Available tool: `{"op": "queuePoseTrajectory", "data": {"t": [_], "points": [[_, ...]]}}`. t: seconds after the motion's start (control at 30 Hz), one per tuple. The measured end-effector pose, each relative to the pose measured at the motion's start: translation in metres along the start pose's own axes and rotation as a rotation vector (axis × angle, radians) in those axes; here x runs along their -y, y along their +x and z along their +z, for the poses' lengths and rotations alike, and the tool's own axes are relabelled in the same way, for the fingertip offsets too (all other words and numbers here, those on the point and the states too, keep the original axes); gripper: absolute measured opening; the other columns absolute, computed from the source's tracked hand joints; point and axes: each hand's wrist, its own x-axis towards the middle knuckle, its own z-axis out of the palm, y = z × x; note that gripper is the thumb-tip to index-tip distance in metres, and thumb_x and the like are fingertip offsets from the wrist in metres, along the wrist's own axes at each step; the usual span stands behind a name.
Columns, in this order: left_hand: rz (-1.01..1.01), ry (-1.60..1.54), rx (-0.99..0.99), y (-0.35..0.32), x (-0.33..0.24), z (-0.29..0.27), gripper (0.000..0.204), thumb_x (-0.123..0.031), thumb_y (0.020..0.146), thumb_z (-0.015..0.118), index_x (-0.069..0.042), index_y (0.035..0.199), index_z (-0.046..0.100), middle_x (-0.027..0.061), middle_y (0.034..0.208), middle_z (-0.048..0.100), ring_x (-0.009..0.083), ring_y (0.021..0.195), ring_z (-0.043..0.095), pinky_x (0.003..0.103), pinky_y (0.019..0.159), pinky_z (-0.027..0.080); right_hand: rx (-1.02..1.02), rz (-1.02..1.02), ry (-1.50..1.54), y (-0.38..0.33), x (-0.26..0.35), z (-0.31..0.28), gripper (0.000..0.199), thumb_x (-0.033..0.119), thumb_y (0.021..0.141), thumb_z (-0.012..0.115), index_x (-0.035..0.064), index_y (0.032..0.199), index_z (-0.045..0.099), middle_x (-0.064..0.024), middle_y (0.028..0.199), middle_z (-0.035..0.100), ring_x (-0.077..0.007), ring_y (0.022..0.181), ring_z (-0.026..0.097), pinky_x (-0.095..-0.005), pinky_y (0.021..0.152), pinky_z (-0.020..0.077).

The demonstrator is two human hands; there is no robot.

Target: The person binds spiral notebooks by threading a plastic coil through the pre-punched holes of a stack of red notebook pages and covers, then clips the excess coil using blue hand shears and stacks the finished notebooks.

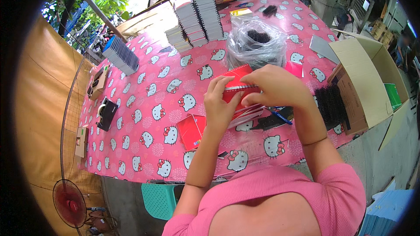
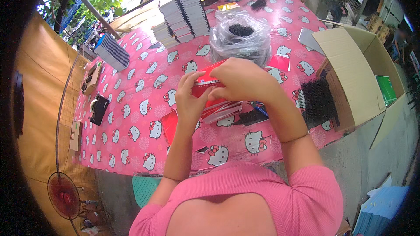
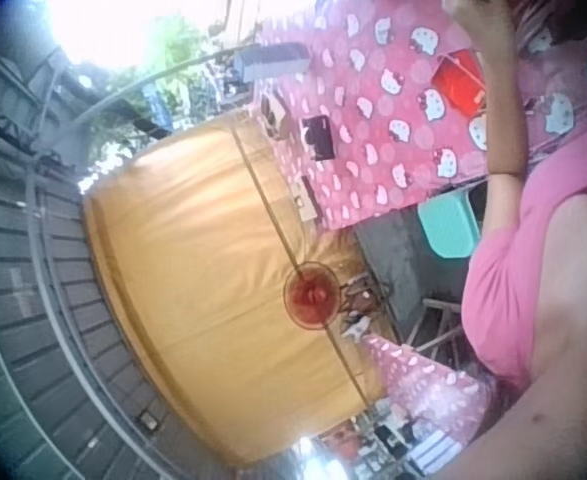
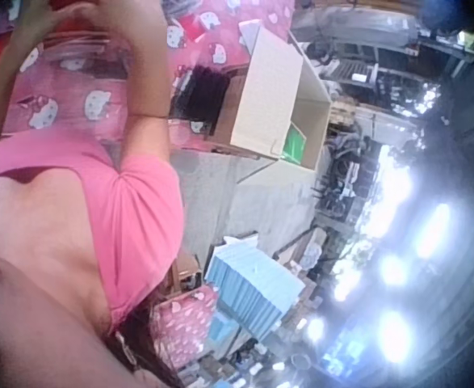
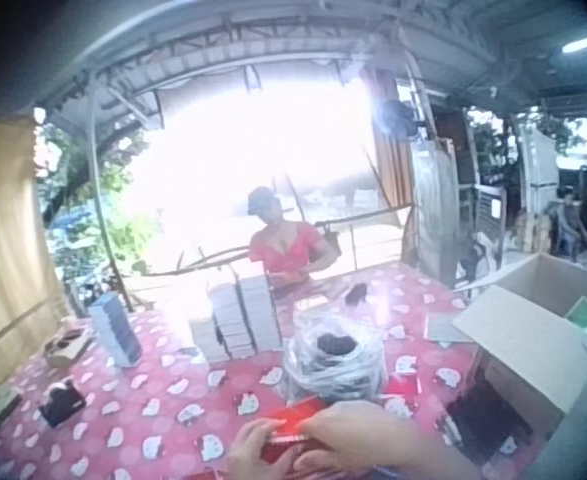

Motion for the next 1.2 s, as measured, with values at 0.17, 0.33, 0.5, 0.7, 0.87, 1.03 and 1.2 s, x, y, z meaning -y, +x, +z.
{"op": "queuePoseTrajectory", "data": {"t": [0.17,0.33,0.5,0.7,0.87,1.03,1.2], "points": [[0.032,-0.015,-0.003,0.005,-0.005,0.001,0.048,-0.005,0.064,0.081,-0.005,0.108,0.064,0.0102,0.111,0.060,0.0217,0.091,0.061,0.032,0.079,0.052,0.190,0.032,-0.125,0.010,-0.011,0.009,0.036,0.036,0.072,0.073,0.0008,0.078,0.067,-0.0193,0.076,0.065,-0.0368,0.074,0.065,-0.0434,0.065,0.0522],[0.049,0.020,0.014,0.007,-0.006,0.000,0.050,-0.003,0.062,0.081,-0.007,0.109,0.065,0.0126,0.118,0.058,0.0224,0.095,0.062,0.032,0.080,0.052,0.332,-0.003,-0.070,0.012,0.000,0.001,0.041,0.036,0.070,0.074,-0.0015,0.083,0.064,-0.0213,0.074,0.063,-0.0388,0.075,0.063,-0.0451,0.068,0.0496],[-0.086,-0.024,-0.064,-0.011,0.019,0.002,0.046,0.002,0.069,0.077,-0.005,0.112,0.062,0.0097,0.112,0.061,0.0148,0.090,0.061,0.027,0.076,0.051,0.189,-0.077,0.002,0.009,0.004,0.003,0.042,0.039,0.071,0.074,-0.0017,0.078,0.068,-0.0198,0.076,0.066,-0.0368,0.075,0.066,-0.0437,0.067,0.0525],[-0.396,-0.653,-0.102,-0.016,0.016,0.003,0.041,0.005,0.079,0.071,0.000,0.117,0.056,0.0045,0.102,0.062,0.0087,0.086,0.059,0.022,0.073,0.048,0.073,-0.036,0.041,0.018,0.004,-0.004,0.045,0.038,0.072,0.073,-0.0031,0.087,0.065,-0.0213,0.079,0.064,-0.0383,0.077,0.064,-0.0445,0.069,0.0501],[-0.366,-0.736,-0.147,-0.018,0.020,0.005,0.036,0.006,0.080,0.069,0.002,0.114,0.056,0.0044,0.098,0.061,0.0080,0.086,0.058,0.020,0.074,0.048,0.278,0.013,-0.077,0.022,0.003,-0.003,0.048,0.043,0.072,0.073,-0.0030,0.085,0.066,-0.0221,0.078,0.065,-0.0371,0.076,0.065,-0.0430,0.068,0.0511],[-0.540,-0.853,-0.132,-0.019,0.021,0.006,0.035,0.009,0.082,0.065,0.003,0.117,0.060,0.0045,0.096,0.062,0.0061,0.084,0.057,0.019,0.071,0.047,0.465,0.045,-0.171,0.038,-0.001,0.009,0.050,0.045,0.072,0.073,-0.0023,0.088,0.066,-0.0215,0.079,0.065,-0.0374,0.078,0.065,-0.0435,0.069,0.0507],[-0.529,-0.983,-0.168,-0.027,0.032,0.008,0.038,0.010,0.082,0.064,0.002,0.119,0.061,0.0043,0.093,0.063,0.0075,0.082,0.058,0.020,0.072,0.048,0.271,-0.026,-0.059,0.038,0.002,0.009,0.049,0.044,0.072,0.073,-0.0013,0.088,0.065,-0.0209,0.079,0.065,-0.0385,0.080,0.064,-0.0445,0.071,0.0504]]}}
